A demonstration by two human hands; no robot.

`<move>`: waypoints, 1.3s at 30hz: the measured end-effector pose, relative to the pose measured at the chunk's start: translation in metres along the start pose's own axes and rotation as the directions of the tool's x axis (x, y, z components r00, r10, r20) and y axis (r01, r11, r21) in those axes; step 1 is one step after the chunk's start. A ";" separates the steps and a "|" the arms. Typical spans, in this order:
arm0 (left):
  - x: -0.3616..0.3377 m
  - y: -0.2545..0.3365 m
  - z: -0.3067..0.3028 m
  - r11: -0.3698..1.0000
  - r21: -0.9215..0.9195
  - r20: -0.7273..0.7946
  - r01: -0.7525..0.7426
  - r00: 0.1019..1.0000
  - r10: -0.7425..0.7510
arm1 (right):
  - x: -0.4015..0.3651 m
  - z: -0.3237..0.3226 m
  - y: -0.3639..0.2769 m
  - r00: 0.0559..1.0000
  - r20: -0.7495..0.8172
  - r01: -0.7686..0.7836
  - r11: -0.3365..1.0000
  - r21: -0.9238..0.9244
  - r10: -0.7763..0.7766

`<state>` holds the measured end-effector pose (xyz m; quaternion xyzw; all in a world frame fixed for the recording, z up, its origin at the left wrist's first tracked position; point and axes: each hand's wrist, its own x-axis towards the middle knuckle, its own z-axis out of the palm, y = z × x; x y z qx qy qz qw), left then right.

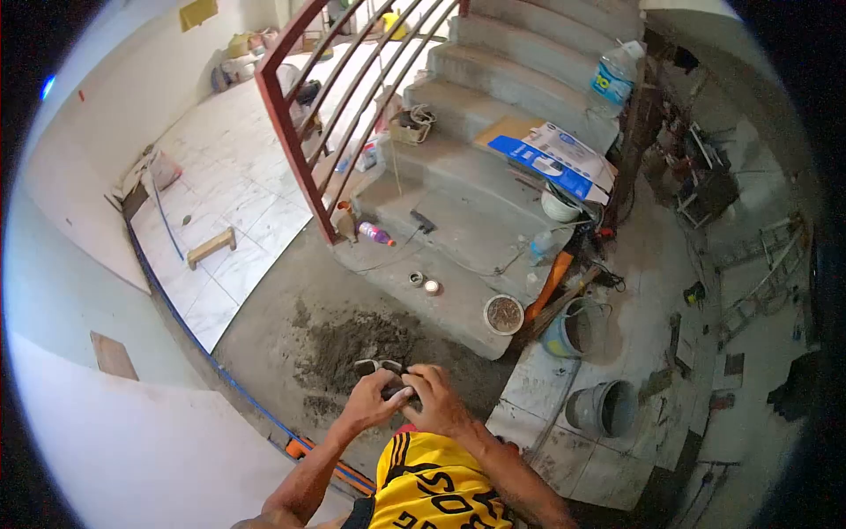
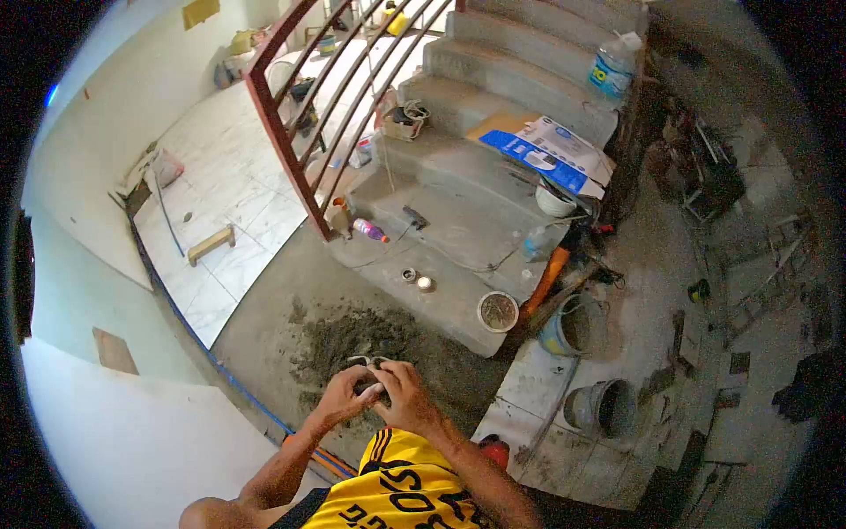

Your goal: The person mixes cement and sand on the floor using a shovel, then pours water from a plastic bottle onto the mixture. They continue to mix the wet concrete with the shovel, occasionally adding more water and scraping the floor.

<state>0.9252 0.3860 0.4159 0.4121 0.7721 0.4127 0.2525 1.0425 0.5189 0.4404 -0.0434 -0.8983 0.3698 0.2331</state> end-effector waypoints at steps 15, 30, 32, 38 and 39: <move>0.030 0.035 0.072 0.856 0.446 -0.495 0.260 0.869 -0.006 | -0.348 -0.196 0.212 0.457 -0.166 -0.889 0.454 -0.055 0.874; 0.011 0.010 0.053 0.570 0.564 -0.540 0.598 0.789 -0.293 | -0.739 -0.286 0.623 -0.030 -0.440 -0.996 -0.061 -0.058 0.898; -0.009 0.030 0.059 0.563 0.425 -0.588 0.709 0.689 -0.424 | -0.761 -0.269 0.657 0.157 -0.486 -0.981 0.081 -0.174 0.860; 0.001 0.109 0.180 0.490 0.135 -0.751 0.861 0.412 -0.516 | -0.752 -0.272 0.753 0.640 -0.427 -0.659 0.172 -0.732 0.639; 0.003 0.120 0.198 0.526 0.145 -0.740 0.838 0.445 -0.505 | -0.741 -0.271 0.763 0.683 -0.360 -0.521 0.078 -0.850 0.635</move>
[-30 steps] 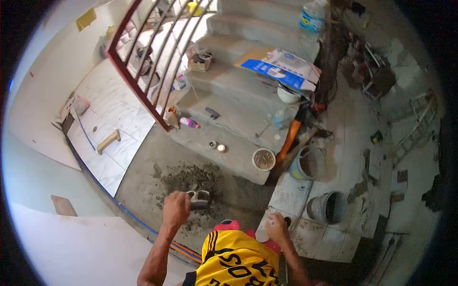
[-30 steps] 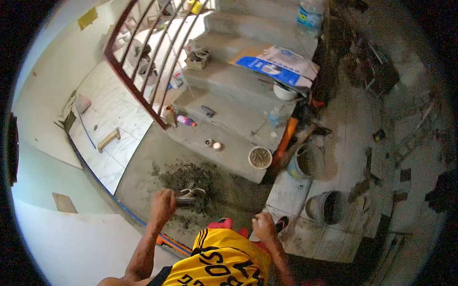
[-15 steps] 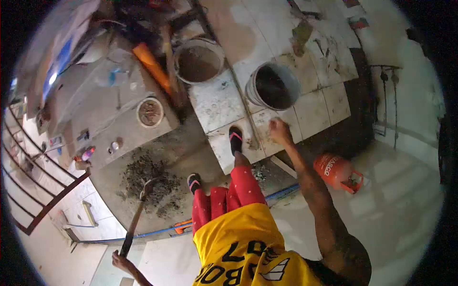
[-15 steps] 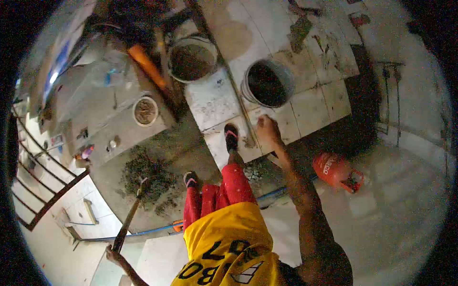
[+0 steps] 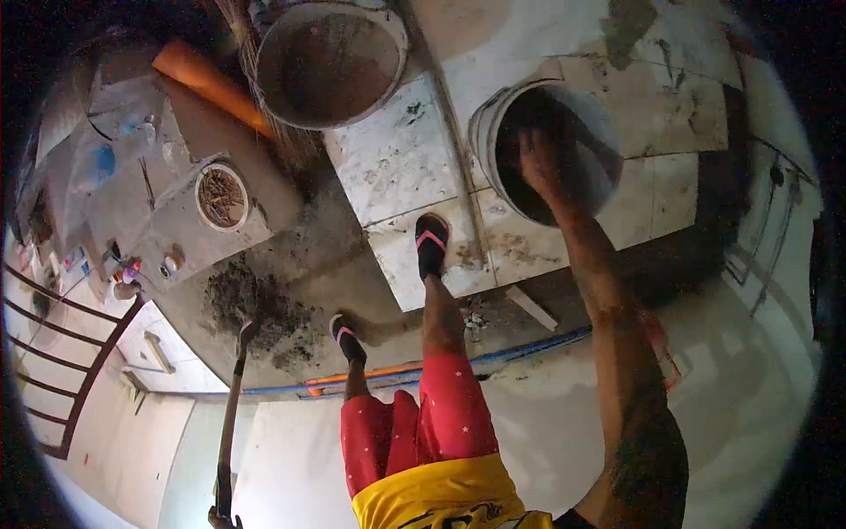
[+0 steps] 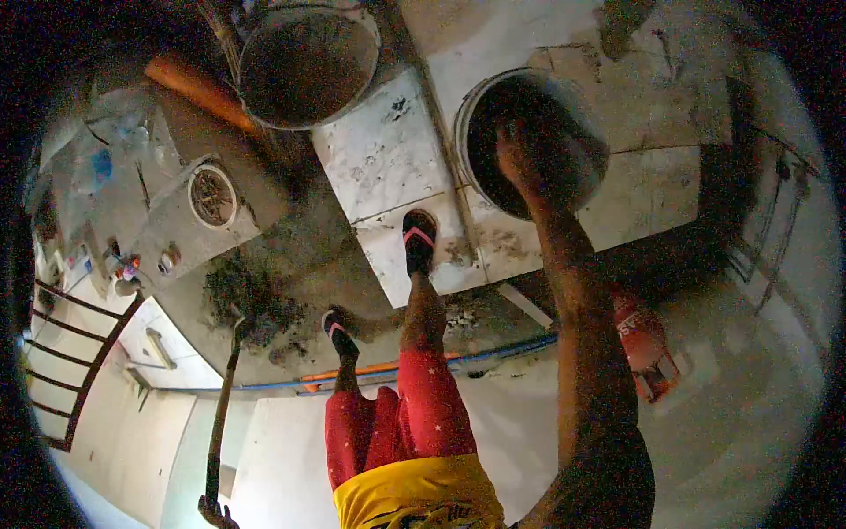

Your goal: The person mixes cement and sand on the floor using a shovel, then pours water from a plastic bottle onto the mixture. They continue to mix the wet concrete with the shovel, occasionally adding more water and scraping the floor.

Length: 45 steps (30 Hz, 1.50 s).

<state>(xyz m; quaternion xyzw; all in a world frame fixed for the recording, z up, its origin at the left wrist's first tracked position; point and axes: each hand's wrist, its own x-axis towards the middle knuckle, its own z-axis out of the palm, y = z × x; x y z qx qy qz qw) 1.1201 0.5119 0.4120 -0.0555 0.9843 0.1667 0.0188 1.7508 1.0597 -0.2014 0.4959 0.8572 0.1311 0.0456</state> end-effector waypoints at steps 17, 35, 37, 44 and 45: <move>0.009 -0.046 -0.026 0.994 0.109 0.155 0.018 0.987 -0.035 | -0.011 0.105 -0.018 0.869 0.403 -0.495 0.504 0.708 0.288; 0.066 -0.180 -0.058 0.996 0.057 0.031 -0.066 0.997 0.064 | -0.049 -0.105 0.045 0.953 0.297 -0.181 0.898 0.402 0.059; 0.056 -0.178 -0.050 0.964 -0.210 -0.037 0.164 0.984 -0.176 | -0.053 -0.149 0.062 0.931 0.343 -0.251 0.900 0.355 0.125; 0.023 -0.156 -0.034 0.789 -0.610 -0.196 0.072 0.952 -0.237 | -0.059 -0.295 0.070 0.975 0.095 0.140 0.882 0.450 -0.203; 0.024 -0.145 -0.037 0.747 -0.652 -0.175 0.130 0.933 -0.315 | -0.049 -0.333 0.049 0.963 0.093 0.199 0.899 0.391 -0.253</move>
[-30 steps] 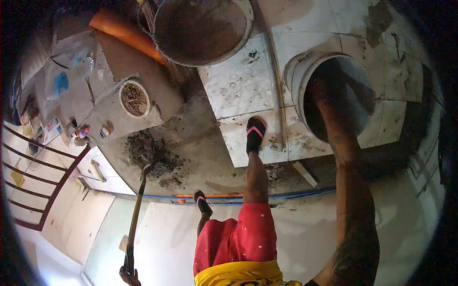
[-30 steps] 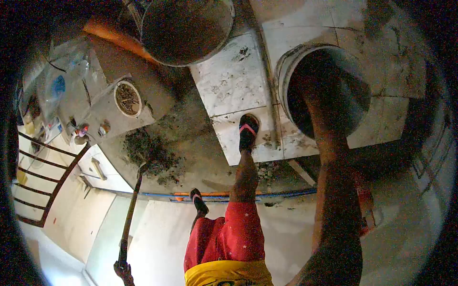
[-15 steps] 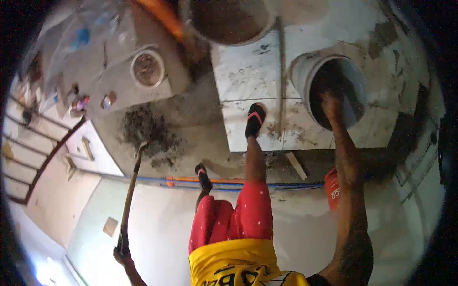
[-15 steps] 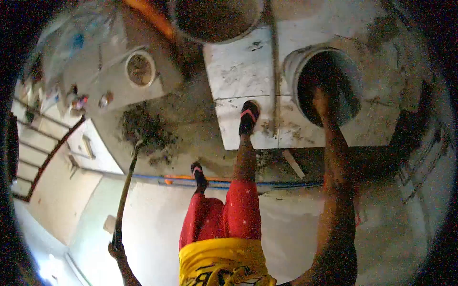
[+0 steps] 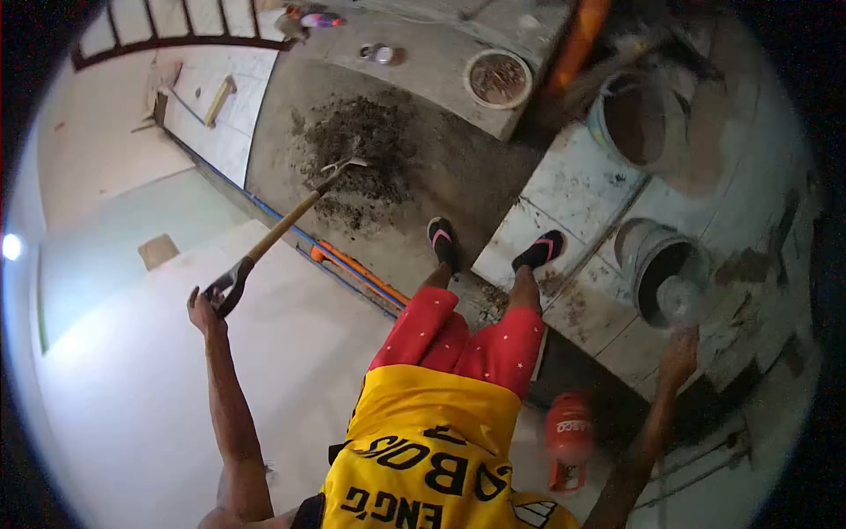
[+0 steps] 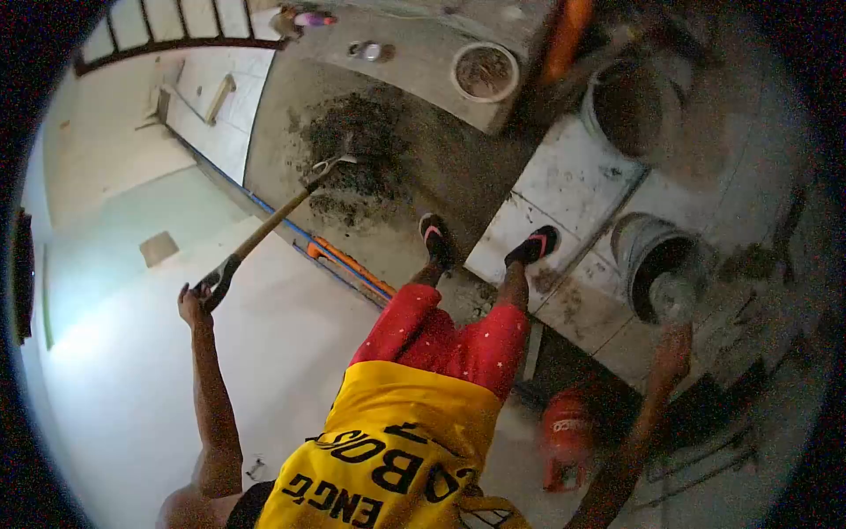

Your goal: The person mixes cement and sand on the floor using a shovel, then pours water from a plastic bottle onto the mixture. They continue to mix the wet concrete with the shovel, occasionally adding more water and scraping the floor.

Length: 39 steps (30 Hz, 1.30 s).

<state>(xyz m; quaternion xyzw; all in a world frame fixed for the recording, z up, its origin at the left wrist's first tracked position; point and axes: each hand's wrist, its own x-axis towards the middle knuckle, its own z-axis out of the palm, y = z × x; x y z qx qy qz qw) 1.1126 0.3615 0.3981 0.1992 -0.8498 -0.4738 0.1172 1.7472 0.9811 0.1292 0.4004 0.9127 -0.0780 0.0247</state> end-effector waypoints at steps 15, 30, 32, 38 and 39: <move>0.075 -0.075 -0.094 0.951 -0.237 -0.066 0.199 0.973 -0.220 | 0.181 -0.051 -0.519 0.466 0.069 0.804 0.455 0.382 -0.882; 0.083 -0.119 -0.122 0.883 -0.308 -0.187 0.355 0.887 -0.422 | 0.259 0.011 -0.860 -0.018 0.456 0.955 0.120 0.271 -0.890; 0.083 -0.122 -0.126 0.887 -0.300 -0.187 0.352 0.890 -0.417 | 0.264 0.017 -0.881 -0.076 0.498 0.958 0.077 0.278 -0.864; 0.083 -0.127 -0.130 0.880 -0.302 -0.211 0.367 0.874 -0.437 | 0.287 0.046 -0.922 -0.233 0.476 0.930 -0.052 0.363 -0.848; 0.083 -0.126 -0.131 0.878 -0.301 -0.212 0.372 0.872 -0.442 | 0.292 0.050 -0.930 -0.260 0.478 0.913 -0.052 0.404 -0.839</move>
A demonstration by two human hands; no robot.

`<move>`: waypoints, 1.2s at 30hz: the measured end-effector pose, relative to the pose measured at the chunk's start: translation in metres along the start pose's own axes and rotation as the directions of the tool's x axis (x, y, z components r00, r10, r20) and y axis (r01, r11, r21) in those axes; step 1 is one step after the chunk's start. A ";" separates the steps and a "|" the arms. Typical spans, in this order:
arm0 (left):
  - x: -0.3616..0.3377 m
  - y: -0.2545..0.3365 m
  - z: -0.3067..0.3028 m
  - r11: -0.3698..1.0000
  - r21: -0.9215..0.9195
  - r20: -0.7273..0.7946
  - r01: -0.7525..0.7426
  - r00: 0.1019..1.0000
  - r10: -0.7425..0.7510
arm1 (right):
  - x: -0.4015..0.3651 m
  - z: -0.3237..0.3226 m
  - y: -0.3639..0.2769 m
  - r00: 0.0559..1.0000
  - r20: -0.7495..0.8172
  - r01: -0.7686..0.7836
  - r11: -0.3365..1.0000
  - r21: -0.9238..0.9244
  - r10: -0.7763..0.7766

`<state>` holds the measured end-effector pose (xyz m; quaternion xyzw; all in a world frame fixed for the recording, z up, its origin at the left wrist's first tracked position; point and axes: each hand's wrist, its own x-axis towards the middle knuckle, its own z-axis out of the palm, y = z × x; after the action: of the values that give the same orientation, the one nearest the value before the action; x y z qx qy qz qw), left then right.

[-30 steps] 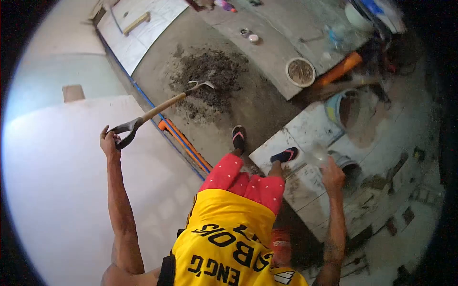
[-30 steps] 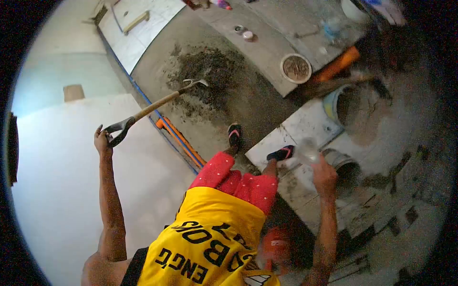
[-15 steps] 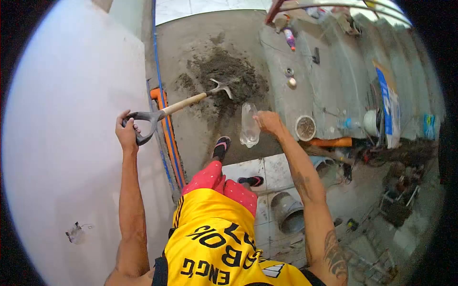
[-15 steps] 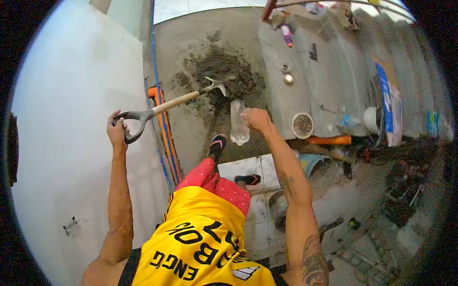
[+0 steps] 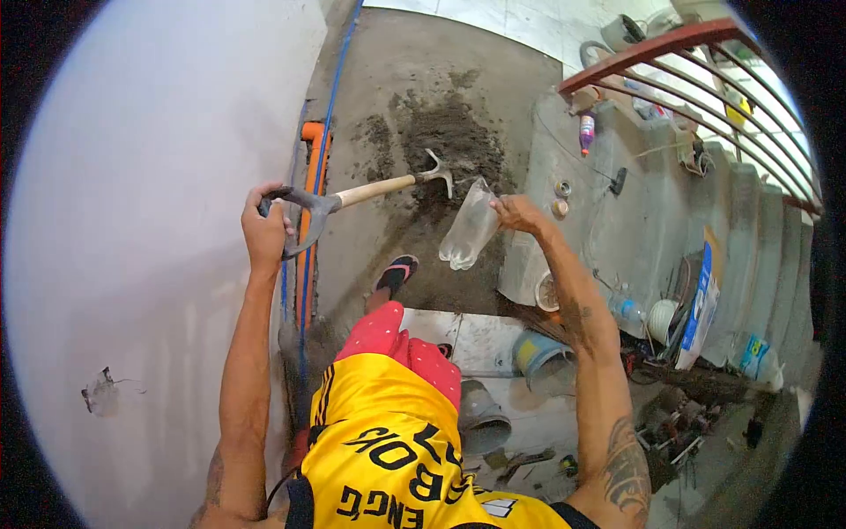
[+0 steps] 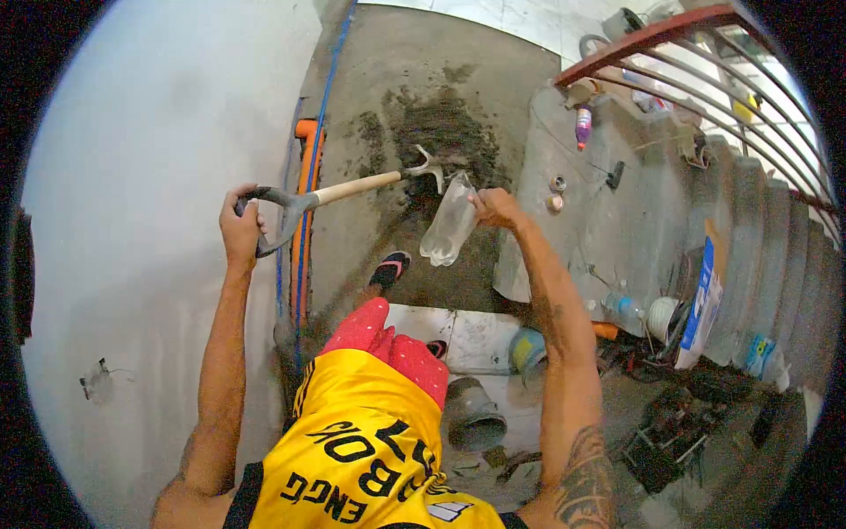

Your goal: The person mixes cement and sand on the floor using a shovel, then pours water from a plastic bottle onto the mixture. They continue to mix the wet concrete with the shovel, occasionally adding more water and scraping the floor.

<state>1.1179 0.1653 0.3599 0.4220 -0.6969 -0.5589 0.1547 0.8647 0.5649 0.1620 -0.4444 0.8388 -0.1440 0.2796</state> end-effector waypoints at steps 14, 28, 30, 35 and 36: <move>0.013 -0.006 -0.012 0.999 -0.002 -0.035 0.043 0.998 -0.043 | 0.031 -0.059 -0.034 0.935 0.284 -0.306 0.885 0.352 0.210; 0.022 -0.007 -0.011 0.999 -0.019 -0.037 0.031 0.999 -0.032 | 0.027 -0.058 -0.022 0.939 0.301 -0.272 0.893 0.358 0.165; 0.022 -0.005 -0.013 0.999 -0.010 -0.036 0.036 0.999 -0.037 | 0.024 -0.067 -0.034 0.917 0.339 -0.332 0.871 0.361 0.209; 0.024 -0.002 -0.012 0.998 0.047 -0.041 0.051 0.998 -0.049 | 0.016 -0.087 -0.055 0.931 0.329 -0.247 0.936 0.250 0.158; 0.024 0.000 -0.011 0.997 0.049 -0.040 0.057 0.998 -0.055 | 0.015 -0.085 -0.054 0.939 0.318 -0.209 0.953 0.219 0.133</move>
<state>1.1111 0.1395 0.3574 0.4557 -0.6954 -0.5372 0.1419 0.8429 0.5220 0.2516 -0.3472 0.7975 -0.1545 0.4685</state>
